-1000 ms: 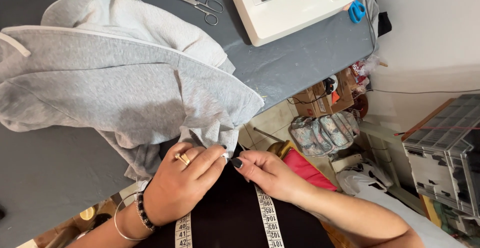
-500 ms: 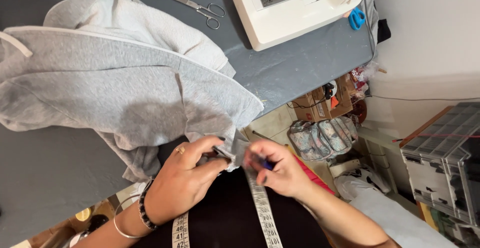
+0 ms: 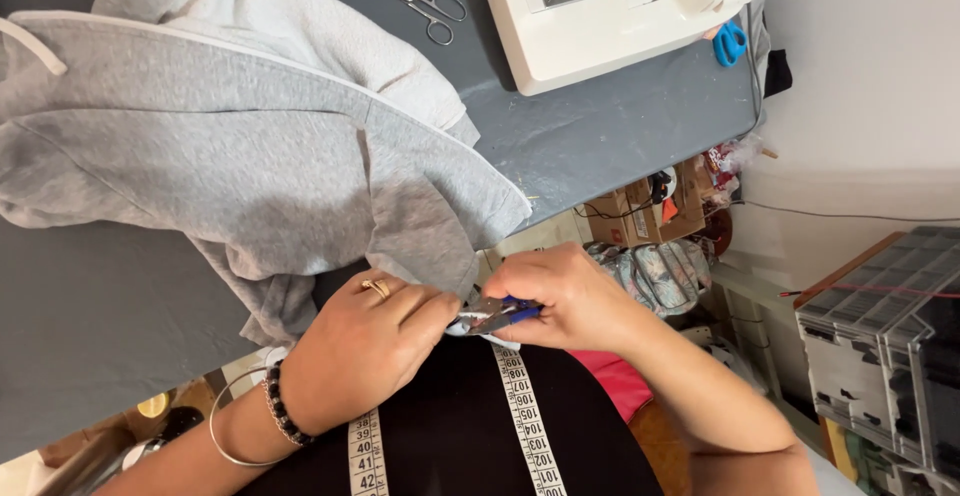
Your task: Using thread snips to carefully remove loose threads or a small tag from the cuff of a grey sweatshirt at a sewing workstation.
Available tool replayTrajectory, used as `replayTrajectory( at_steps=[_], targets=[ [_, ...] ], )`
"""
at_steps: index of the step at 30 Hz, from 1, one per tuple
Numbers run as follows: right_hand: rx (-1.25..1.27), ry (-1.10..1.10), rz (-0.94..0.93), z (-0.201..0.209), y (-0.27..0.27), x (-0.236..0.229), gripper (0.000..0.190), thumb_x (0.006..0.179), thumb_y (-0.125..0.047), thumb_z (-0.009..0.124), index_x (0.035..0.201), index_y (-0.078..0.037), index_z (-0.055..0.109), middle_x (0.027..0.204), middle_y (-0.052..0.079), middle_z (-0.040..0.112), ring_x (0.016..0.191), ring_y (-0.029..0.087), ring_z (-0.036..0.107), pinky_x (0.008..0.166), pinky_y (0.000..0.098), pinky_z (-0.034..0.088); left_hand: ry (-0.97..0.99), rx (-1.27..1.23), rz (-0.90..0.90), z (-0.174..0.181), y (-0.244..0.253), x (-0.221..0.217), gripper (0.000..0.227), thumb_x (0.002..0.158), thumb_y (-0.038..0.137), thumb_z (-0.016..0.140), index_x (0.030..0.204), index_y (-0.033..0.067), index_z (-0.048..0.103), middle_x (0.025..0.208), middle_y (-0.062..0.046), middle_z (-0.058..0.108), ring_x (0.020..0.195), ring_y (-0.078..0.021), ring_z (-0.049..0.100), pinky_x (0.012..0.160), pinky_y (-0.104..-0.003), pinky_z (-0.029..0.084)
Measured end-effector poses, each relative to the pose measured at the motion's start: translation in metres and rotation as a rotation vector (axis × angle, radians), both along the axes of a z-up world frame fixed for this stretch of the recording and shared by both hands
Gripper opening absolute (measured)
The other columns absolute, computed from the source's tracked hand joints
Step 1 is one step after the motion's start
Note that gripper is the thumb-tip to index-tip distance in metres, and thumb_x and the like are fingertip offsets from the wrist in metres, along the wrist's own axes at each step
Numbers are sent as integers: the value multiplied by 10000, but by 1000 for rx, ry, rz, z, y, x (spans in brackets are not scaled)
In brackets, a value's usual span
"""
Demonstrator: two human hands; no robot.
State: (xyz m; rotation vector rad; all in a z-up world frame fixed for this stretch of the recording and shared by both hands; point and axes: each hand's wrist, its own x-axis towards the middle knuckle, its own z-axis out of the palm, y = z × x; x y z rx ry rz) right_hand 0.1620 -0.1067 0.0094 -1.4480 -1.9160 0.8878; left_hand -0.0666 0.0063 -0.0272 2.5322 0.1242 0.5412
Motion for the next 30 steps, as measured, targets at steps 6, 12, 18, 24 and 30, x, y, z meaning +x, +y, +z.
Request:
replayTrajectory(
  at_steps=[6,12,18,24,30],
  targets=[
    [-222,278,19,13,6,6,143,874,-229,795,901,-125,700,741,-42,667,623,72,590,572,219,457,77,147,-144,0,-2,8,440,1038,507,657,800,161,529,638,-3,553,556,-215,583,580,-388,452],
    [-406,503,-45,-2,-6,5,251,820,-229,842,855,-121,618,729,-58,570,640,63,493,585,213,421,95,175,-96,7,-11,13,455,974,595,694,848,168,596,730,6,635,655,-208,634,657,-377,477],
    [-434,129,-55,13,-6,7,557,760,-300,905,1104,-192,480,813,-66,663,617,72,618,537,227,476,143,19,-167,7,-8,15,70,955,147,564,888,134,548,608,12,609,472,-228,610,508,-416,455],
    [-432,314,52,17,-4,8,94,857,-153,819,903,-176,740,724,-63,711,585,45,603,522,177,442,160,-209,-287,22,5,16,287,1074,247,555,825,107,528,576,-28,554,407,-207,523,393,-406,402],
    [-361,441,28,0,-14,8,95,892,-190,782,938,-158,705,814,-27,693,700,92,619,647,230,507,181,-25,-233,6,-8,12,440,1042,541,622,878,137,565,629,-4,630,522,-264,646,497,-439,476]
  ],
)
